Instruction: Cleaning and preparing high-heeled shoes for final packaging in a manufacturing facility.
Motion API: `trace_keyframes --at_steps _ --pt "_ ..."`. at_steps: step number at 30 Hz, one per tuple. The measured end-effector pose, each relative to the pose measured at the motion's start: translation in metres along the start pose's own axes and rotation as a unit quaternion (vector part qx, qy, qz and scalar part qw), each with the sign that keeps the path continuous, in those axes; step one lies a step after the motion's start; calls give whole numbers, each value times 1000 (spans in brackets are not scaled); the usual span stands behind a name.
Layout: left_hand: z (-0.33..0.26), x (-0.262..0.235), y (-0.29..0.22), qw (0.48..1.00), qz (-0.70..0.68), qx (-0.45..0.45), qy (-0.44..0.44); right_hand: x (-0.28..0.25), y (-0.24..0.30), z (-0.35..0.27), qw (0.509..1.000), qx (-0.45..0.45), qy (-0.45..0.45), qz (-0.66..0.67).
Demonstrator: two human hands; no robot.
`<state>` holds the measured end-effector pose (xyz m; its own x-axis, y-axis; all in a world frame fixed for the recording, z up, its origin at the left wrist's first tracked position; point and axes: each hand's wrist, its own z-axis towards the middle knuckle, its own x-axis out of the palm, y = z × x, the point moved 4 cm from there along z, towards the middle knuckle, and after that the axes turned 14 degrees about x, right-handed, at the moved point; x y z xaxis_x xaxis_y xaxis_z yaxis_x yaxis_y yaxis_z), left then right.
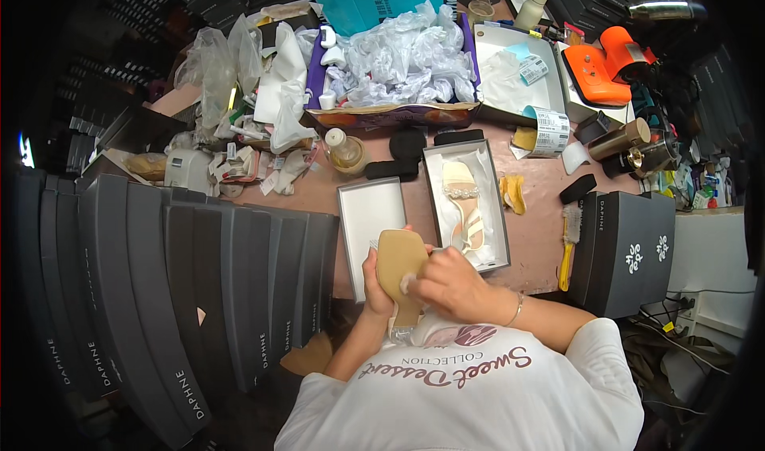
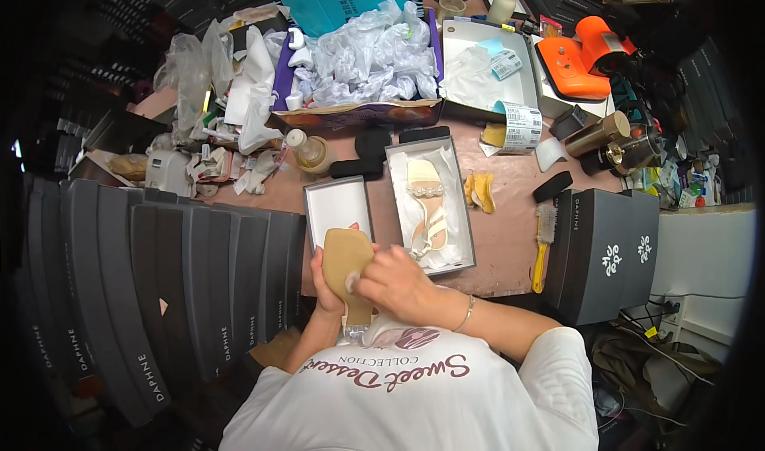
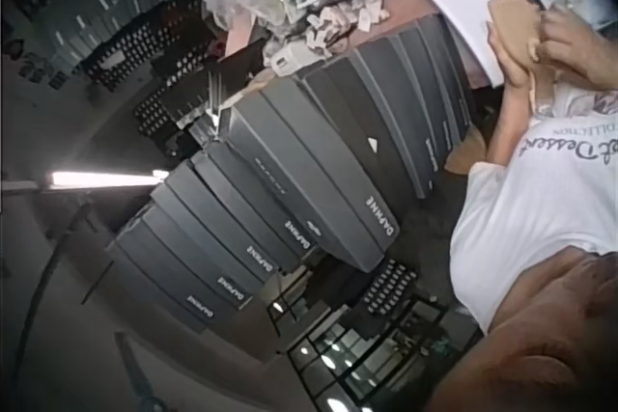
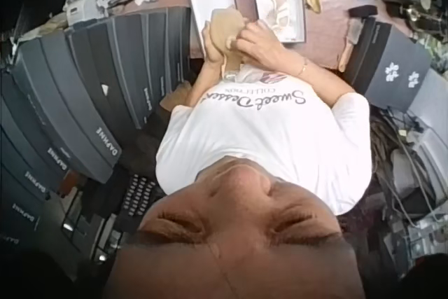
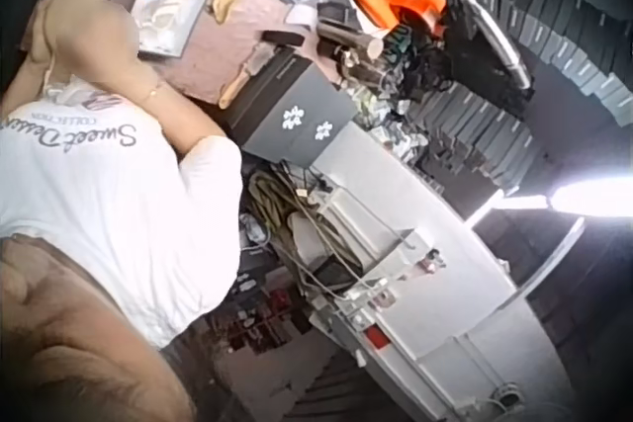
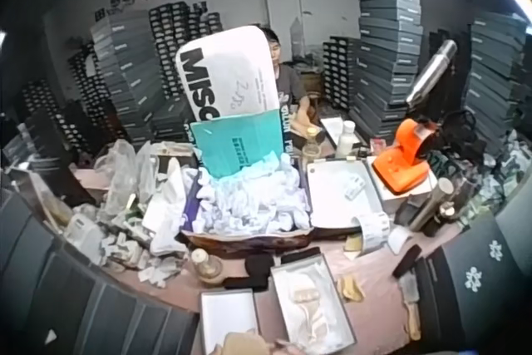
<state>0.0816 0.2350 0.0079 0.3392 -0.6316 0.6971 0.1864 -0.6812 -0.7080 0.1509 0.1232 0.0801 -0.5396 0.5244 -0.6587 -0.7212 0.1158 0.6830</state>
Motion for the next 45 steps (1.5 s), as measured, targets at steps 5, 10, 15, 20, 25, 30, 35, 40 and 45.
trace_keyframes --at_steps 5,10,15,20,25,30,35,40,45 --pt "-4 -12 12 992 18 -37 -118 2 -29 52 994 71 -69 -33" --pt "-2 -2 -1 994 34 -12 -99 18 2 31 999 -7 16 -36" --pt "-12 -10 13 997 -26 -38 -54 5 -49 71 992 102 -70 9" --pt "-4 -11 8 992 -122 -29 10 -18 -93 44 856 335 -1 395" --pt "-2 -14 3 993 -89 2 -83 -22 -62 1 866 332 43 372" --pt "2 -15 5 995 -96 15 19 2 6 -14 999 25 43 10" --pt "-4 -14 9 995 -28 9 -91 -2 -19 15 997 72 -41 -4" --pt "-2 -10 2 999 -22 13 30 4 7 -5 999 -7 33 -37" --pt "-5 -19 21 990 -45 -21 -129 8 -45 35 985 133 -81 68"
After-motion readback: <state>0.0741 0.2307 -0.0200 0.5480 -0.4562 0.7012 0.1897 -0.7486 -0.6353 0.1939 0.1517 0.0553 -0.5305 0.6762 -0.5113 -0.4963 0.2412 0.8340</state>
